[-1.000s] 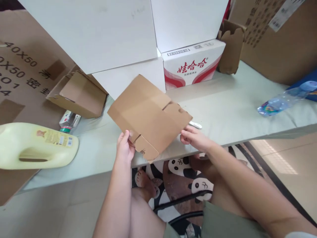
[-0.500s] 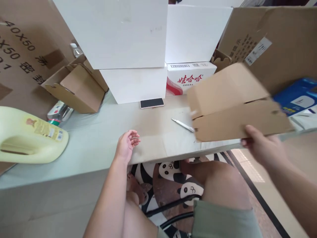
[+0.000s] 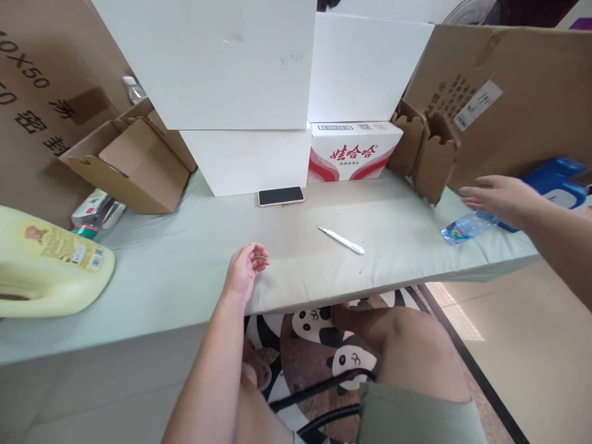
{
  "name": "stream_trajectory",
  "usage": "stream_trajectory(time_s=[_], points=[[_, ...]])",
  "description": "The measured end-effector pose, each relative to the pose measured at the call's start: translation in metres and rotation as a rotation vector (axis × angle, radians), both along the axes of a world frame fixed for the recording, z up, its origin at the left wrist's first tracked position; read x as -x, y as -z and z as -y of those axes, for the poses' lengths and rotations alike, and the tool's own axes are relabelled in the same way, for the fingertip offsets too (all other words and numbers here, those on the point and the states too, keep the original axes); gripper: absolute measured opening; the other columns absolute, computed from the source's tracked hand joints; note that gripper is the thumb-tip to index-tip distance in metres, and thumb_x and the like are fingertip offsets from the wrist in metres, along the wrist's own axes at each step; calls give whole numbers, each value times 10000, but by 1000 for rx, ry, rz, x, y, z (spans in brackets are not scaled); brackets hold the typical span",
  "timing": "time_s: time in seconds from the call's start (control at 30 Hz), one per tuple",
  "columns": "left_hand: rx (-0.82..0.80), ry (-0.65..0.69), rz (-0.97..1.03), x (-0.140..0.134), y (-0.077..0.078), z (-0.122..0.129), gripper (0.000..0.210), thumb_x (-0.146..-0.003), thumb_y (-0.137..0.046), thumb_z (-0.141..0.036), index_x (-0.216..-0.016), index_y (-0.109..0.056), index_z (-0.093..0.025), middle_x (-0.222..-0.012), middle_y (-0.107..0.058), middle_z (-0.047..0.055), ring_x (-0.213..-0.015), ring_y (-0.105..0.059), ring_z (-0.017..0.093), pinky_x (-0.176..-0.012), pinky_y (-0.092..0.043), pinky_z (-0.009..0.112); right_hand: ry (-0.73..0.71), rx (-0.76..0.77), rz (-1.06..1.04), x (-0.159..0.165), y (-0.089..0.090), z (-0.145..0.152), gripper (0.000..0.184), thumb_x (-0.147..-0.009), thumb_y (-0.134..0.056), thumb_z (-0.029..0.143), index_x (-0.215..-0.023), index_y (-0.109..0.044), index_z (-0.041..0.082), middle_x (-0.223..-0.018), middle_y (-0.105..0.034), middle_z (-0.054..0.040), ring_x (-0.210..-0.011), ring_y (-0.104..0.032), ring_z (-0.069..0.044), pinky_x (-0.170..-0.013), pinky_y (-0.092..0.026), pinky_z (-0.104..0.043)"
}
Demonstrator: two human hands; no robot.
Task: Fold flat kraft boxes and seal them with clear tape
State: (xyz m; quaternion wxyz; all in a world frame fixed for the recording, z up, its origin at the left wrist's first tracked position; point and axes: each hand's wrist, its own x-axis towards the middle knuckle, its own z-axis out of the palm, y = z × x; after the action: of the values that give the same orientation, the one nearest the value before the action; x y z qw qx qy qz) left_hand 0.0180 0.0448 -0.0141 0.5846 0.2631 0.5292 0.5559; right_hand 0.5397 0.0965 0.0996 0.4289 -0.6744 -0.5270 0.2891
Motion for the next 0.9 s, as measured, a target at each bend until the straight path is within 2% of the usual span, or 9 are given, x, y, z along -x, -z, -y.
stream_trajectory(time_s=[0.07, 0.1, 0.2, 0.37, 0.5, 0.67, 0.8, 0.9], points=[[-12, -8, 17, 3, 0, -1, 307, -654, -683, -461, -750, -632, -173, -676, -656, 19, -556, -596, 130, -564, -439, 247, 115, 123, 10, 29, 6, 2, 281, -720, -803, 297, -922, -612, 259, -846, -716, -58, -750, -696, -211, -691, -560, -347], [-19, -11, 28, 4, -1, -1, 309, -652, -686, -462, -751, -634, -173, -680, -657, 19, -559, -595, 130, -565, -438, 248, 120, 182, 49, 45, 9, 7, 291, -750, -777, 309, -989, -617, 256, -902, -729, -74, -787, -706, -222, -712, -566, -352], [-36, -23, 65, 8, -3, 1, 296, -656, -682, -457, -741, -632, -178, -679, -653, 18, -563, -587, 131, -570, -431, 252, 16, 289, 169, 91, 19, 25, 379, -790, -723, 366, -1131, -613, 239, -1028, -747, -116, -865, -724, -265, -786, -581, -408], [-66, -33, 125, 17, -8, 12, 279, -675, -677, -444, -736, -625, -176, -679, -653, 20, -562, -576, 124, -587, -420, 257, -237, 357, 335, 154, 34, 35, 475, -785, -671, 434, -1200, -608, 212, -1149, -741, -150, -1033, -716, -324, -923, -557, -497], [-121, -71, 96, 34, -12, 24, 259, -703, -650, -435, -731, -618, -179, -688, -643, 18, -565, -573, 122, -596, -411, 258, -489, 332, 476, 221, 43, 24, 410, -834, -605, 418, -1177, -614, 193, -1202, -723, -167, -1081, -705, -328, -933, -555, -496], [-106, -135, -24, 59, -16, 33, 191, -755, -569, -368, -698, -582, -187, -677, -612, -3, -565, -551, 106, -608, -390, 252, -766, 257, 604, 335, 58, 8, 295, -881, -568, 304, -1156, -626, 217, -1151, -746, -125, -1014, -735, -257, -915, -579, -418], [-102, -179, -62, 74, -18, 36, 175, -768, -548, -345, -682, -563, -193, -676, -598, -10, -582, -548, 109, -608, -380, 257, -961, 132, 685, 431, 62, -3, 312, -896, -555, 255, -1198, -615, 206, -1145, -749, -121, -1016, -730, -247, -915, -580, -416], [-108, -202, -12, 79, -19, 39, 183, -785, -533, -351, -694, -562, -196, -671, -587, -15, -578, -533, 108, -609, -373, 262, -1033, -19, 769, 496, 57, -20, 367, -882, -571, 231, -1248, -593, 212, -1117, -754, -102, -1036, -719, -261, -937, -560, -435]])
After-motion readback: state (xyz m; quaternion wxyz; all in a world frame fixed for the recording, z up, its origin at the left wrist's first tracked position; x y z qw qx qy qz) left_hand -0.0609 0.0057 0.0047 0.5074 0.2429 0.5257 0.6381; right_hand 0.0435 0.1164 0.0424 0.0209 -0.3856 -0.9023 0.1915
